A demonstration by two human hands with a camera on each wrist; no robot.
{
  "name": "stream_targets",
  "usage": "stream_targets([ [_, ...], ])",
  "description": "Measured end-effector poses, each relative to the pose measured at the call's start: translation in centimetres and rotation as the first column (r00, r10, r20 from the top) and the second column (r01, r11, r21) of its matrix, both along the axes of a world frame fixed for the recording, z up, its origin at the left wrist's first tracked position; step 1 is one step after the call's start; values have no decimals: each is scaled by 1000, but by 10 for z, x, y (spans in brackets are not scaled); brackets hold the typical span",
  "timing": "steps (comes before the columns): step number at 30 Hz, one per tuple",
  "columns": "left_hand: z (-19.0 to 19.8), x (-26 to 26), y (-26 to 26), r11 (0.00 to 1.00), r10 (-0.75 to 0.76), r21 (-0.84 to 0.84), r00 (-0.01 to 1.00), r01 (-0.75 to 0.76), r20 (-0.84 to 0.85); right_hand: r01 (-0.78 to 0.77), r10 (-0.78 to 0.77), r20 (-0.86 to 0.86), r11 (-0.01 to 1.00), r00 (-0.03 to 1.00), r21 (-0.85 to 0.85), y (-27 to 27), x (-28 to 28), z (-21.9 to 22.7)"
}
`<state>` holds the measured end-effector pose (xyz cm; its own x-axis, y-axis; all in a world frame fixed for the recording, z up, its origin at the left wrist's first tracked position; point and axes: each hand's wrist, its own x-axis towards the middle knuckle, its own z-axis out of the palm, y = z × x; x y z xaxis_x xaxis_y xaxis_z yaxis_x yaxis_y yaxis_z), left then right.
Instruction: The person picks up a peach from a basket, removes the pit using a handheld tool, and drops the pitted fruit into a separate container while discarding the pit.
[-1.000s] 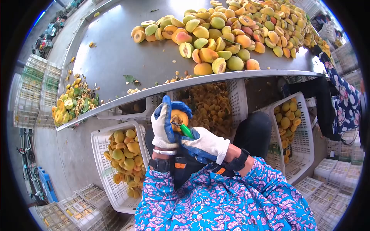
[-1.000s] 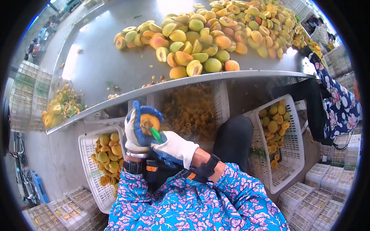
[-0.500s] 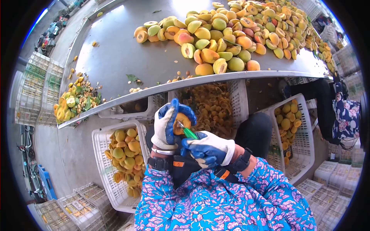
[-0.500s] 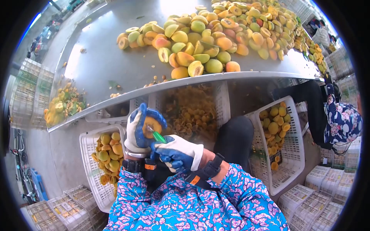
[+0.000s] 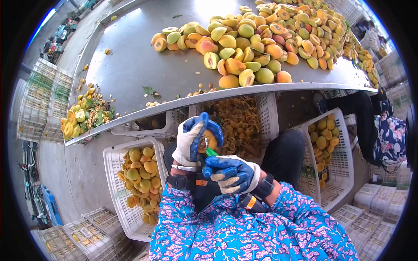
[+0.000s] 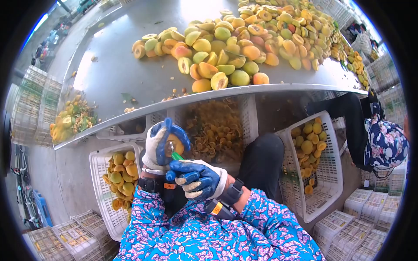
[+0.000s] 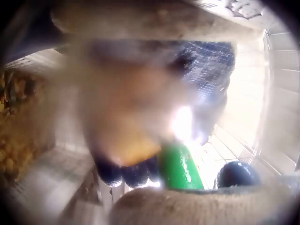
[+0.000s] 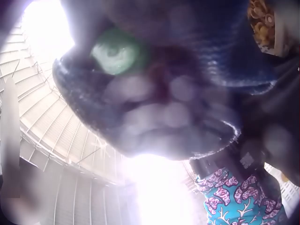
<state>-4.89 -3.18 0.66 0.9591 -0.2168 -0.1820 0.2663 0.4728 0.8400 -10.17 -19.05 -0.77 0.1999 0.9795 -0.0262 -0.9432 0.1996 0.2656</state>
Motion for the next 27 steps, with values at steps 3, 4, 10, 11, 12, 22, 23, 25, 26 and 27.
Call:
stream_targets([
  [3,3,3,-1,995,88,-56,996,-88,-3,61,-49,-80,987,996,151,11,-2,-9],
  [4,-1,4,-1,990,143,-4,989,-143,-23,82,-68,-100,987,993,139,12,-3,-10],
  [10,-11,17,4,956,271,-78,956,-281,-116,164,-162,-30,965,986,204,-1,-7,-11],
  [11,-11,18,4,950,273,-118,952,-289,-135,187,-195,25,965,981,182,-8,-3,-1],
  [12,-12,18,2,951,277,-103,952,-291,-132,216,-231,110,967,967,135,-14,0,5],
  [22,-23,5,31,721,647,172,741,-671,180,815,859,423,11,289,-579,-30,27,-59],
  [23,-14,-5,47,716,652,159,733,-680,194,680,784,455,57,423,-731,-31,28,-44],
  [25,19,-26,87,778,613,62,778,-625,141,654,759,448,38,473,-755,-34,27,-48],
  [26,19,-37,120,750,621,198,775,-631,118,712,797,450,36,403,-702,-35,26,-61],
  [27,19,-47,153,709,633,329,768,-624,95,765,832,444,38,333,-643,-36,29,-69],
])
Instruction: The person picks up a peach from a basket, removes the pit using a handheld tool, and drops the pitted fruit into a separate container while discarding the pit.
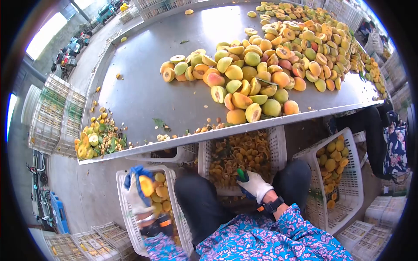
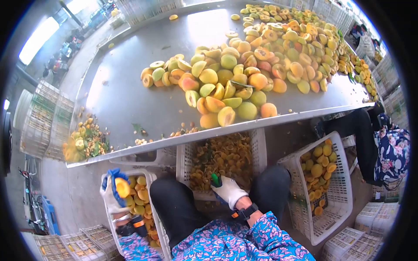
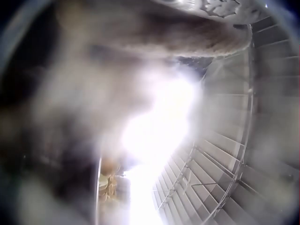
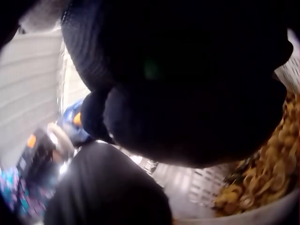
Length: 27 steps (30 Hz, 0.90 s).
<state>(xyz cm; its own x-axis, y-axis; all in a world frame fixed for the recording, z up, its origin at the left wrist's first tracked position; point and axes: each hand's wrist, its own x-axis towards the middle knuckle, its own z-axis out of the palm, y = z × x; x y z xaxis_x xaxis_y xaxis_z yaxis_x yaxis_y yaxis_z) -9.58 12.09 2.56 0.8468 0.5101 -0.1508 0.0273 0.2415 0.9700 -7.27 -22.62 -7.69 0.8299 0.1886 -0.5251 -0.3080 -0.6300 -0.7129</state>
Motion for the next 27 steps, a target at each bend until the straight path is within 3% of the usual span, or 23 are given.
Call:
stream_targets([
  [1,5,-4,28,903,66,427,964,52,-257,-19,19,-41,1000,999,11,1,4,7],
  [2,3,-5,46,639,234,740,864,208,-445,-23,24,-66,1000,998,21,1,6,7],
  [4,20,20,32,580,266,804,902,131,-339,-39,44,-116,998,992,43,5,6,3],
  [5,31,40,20,548,277,832,919,90,-282,-68,68,-44,998,997,10,7,3,-5],
  [6,38,68,4,660,154,750,972,32,-177,-86,88,-59,996,994,39,9,-1,-20],
  [8,52,131,-31,628,-32,769,991,120,-128,-147,150,-43,988,988,54,12,7,-2],
  [9,51,167,-40,512,-140,841,983,177,-122,-140,143,-92,990,986,30,12,9,0],
  [10,55,201,-57,585,-269,769,956,259,-118,-134,134,-142,991,981,8,11,10,0],
  [11,44,238,-63,534,-328,803,940,266,-93,-127,122,-192,992,974,-17,11,10,-4],
  [12,40,272,-72,248,-338,949,935,194,-103,-110,105,-176,994,979,-20,10,8,-12],
  [13,36,301,-77,-64,-345,993,932,100,-116,-93,88,-160,995,983,-24,8,5,-22],
  [15,17,353,-79,-150,-358,969,902,199,-240,-84,79,-122,996,989,-37,4,8,-29],
  [17,4,374,-79,-198,-340,940,880,278,-332,-58,53,-106,997,993,-52,4,11,-32],
  [19,-2,378,-78,-209,-293,919,875,334,-385,-51,45,-108,997,993,-53,5,11,-33],
  [22,-6,348,-65,-63,-354,958,892,279,-283,-75,68,-133,996,989,-41,10,11,-31],
  [23,-2,333,-64,46,-342,959,906,281,-249,-85,78,-144,995,987,-44,11,10,-31],
  [24,-1,320,-57,370,-411,839,880,400,-238,-99,91,-154,994,984,-49,11,7,-33],
  [25,0,307,-48,634,-474,599,858,488,-198,-87,80,-139,995,987,-40,10,3,-35],
  [26,-1,292,-41,799,-518,277,845,534,-133,-76,71,-124,997,990,-29,9,0,-40],
  [27,-2,273,-36,840,-543,40,840,542,19,-65,63,-107,998,992,-16,8,-4,-44],
])
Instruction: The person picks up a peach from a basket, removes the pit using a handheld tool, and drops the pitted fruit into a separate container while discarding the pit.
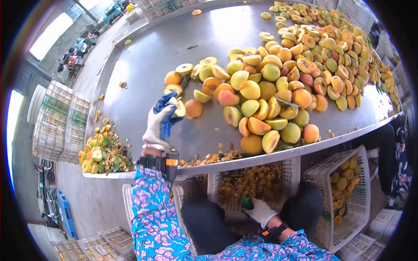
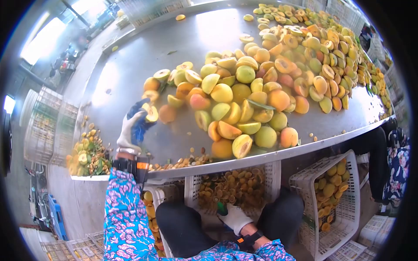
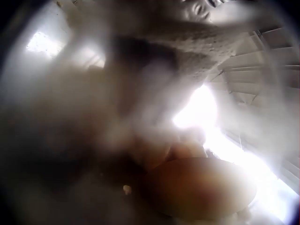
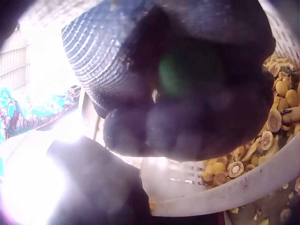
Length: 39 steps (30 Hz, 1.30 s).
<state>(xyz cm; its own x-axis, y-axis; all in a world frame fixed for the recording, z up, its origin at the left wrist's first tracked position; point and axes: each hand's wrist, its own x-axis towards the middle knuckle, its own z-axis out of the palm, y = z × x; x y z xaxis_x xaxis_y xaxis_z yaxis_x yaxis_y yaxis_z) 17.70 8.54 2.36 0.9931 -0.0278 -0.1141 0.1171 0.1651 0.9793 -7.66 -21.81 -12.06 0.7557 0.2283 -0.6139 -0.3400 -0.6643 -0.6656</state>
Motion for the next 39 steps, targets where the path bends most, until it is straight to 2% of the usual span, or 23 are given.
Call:
stream_targets([
  [1,-2,-21,4,960,-10,-281,1000,11,3,19,-20,6,1000,1000,20,-2,-2,-4],
  [3,2,-66,-2,812,-42,-583,999,34,-1,55,-56,16,997,998,61,-6,-2,-4],
  [4,6,-85,-11,750,10,-661,1000,-5,4,-5,14,299,999,954,-32,-6,-4,0],
  [5,9,-104,-21,688,54,-723,998,-58,-28,84,-87,18,990,996,113,-6,7,23],
  [6,12,-122,-30,619,98,-778,993,-108,-60,103,-113,53,983,992,154,-5,7,24],
  [7,14,-137,-40,551,124,-817,985,-170,-121,63,-73,66,988,995,140,3,18,66],
  [8,10,-151,-51,494,137,-847,980,-196,-146,47,-93,264,983,960,178,8,14,69],
  [9,7,-165,-58,450,115,-868,978,-209,-175,44,-80,236,987,968,154,14,16,84],
  [10,1,-177,-65,443,104,-874,980,-201,-172,9,-57,307,988,950,156,18,17,105],
  [12,-4,-197,-79,422,74,-884,979,-202,-188,0,-79,336,973,939,229,30,17,144],
  [15,-11,-215,-94,555,134,-798,972,-234,-192,-34,-67,384,967,921,253,45,8,170],
  [16,-16,-219,-97,623,158,-759,981,-191,-117,-59,-28,378,975,925,216,49,6,173],
  [20,-17,-231,-99,636,185,-753,981,-169,-65,-133,59,410,979,910,153,60,-2,165],
  [26,-13,-241,-98,759,215,-634,976,-148,31,-124,67,406,985,911,117,70,-2,162],
  [29,-17,-242,-96,754,231,-628,973,-193,-23,-155,89,412,979,907,130,72,-1,162],
  [32,-15,-240,-94,693,230,-672,963,-261,-137,-198,153,362,976,920,92,72,0,165],
  [35,-22,-240,-92,846,262,-471,964,-249,-40,-241,213,373,970,903,27,73,-1,160],
  [39,-25,-237,-93,803,259,-533,962,-266,-89,-264,288,383,958,878,-115,71,0,169],
])
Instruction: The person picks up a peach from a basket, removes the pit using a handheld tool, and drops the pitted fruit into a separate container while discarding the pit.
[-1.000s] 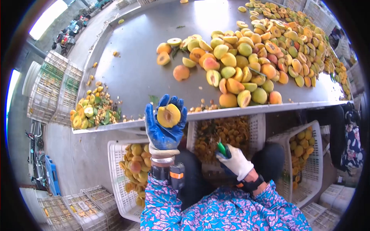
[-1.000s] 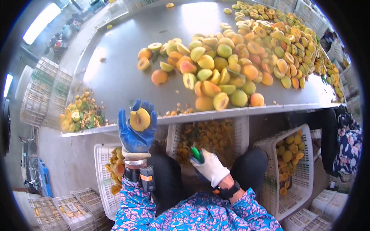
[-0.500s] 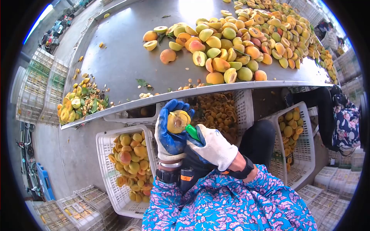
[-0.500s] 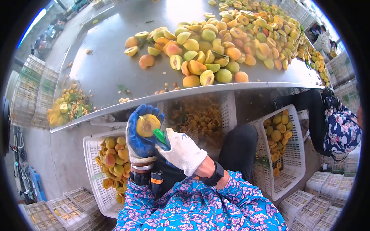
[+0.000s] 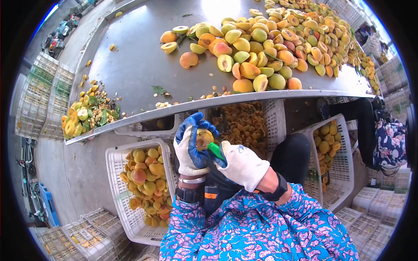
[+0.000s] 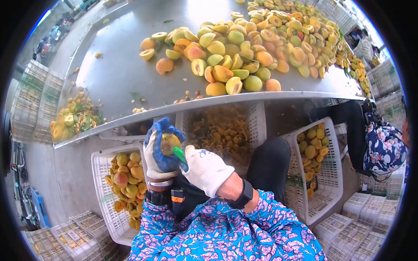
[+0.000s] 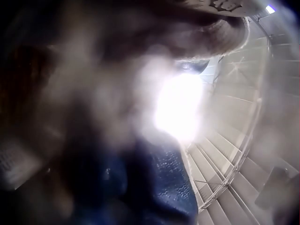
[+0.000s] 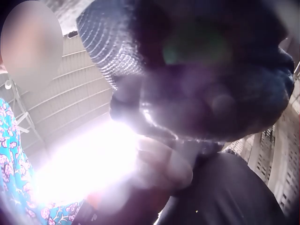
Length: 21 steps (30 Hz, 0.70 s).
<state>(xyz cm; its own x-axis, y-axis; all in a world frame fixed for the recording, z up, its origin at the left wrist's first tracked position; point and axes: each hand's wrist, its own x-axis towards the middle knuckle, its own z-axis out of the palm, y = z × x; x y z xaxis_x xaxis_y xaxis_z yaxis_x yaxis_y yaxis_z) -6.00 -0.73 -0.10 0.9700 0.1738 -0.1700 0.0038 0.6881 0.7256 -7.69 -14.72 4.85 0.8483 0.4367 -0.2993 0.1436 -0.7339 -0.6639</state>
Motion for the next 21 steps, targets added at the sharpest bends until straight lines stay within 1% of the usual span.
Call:
stream_targets([
  [2,-3,3,-2,1000,16,-1,1000,-16,-11,-16,18,46,998,999,-53,-4,2,0],
  [5,-4,6,-5,1000,5,21,1000,-5,-7,-63,68,45,993,997,-101,-11,5,-1],
  [8,-4,7,-8,998,-50,37,998,50,-27,-26,34,64,992,997,-126,-20,-3,-1],
  [11,-7,9,-11,990,-104,86,992,110,-72,-15,18,26,990,999,-139,-24,-3,2],
  [12,-7,10,-11,986,-114,110,990,124,-89,-3,9,49,992,999,-125,-24,-4,-2],
  [14,-5,13,-15,995,-91,31,990,95,-111,20,-11,93,995,996,-95,-22,-7,-14],
  [15,-4,14,-16,997,-81,-8,989,80,-123,33,-25,83,995,996,-96,-21,-7,-14],
  [18,-3,14,-16,996,-69,39,988,75,-136,54,-50,43,996,998,-75,-14,-5,-12],
  [20,-11,12,-14,992,-118,40,990,122,-82,48,-48,-7,998,999,-39,-11,-11,-16],
  [21,-11,12,-13,989,-142,42,989,144,-51,98,-96,-54,995,994,32,-9,-15,-22],
])
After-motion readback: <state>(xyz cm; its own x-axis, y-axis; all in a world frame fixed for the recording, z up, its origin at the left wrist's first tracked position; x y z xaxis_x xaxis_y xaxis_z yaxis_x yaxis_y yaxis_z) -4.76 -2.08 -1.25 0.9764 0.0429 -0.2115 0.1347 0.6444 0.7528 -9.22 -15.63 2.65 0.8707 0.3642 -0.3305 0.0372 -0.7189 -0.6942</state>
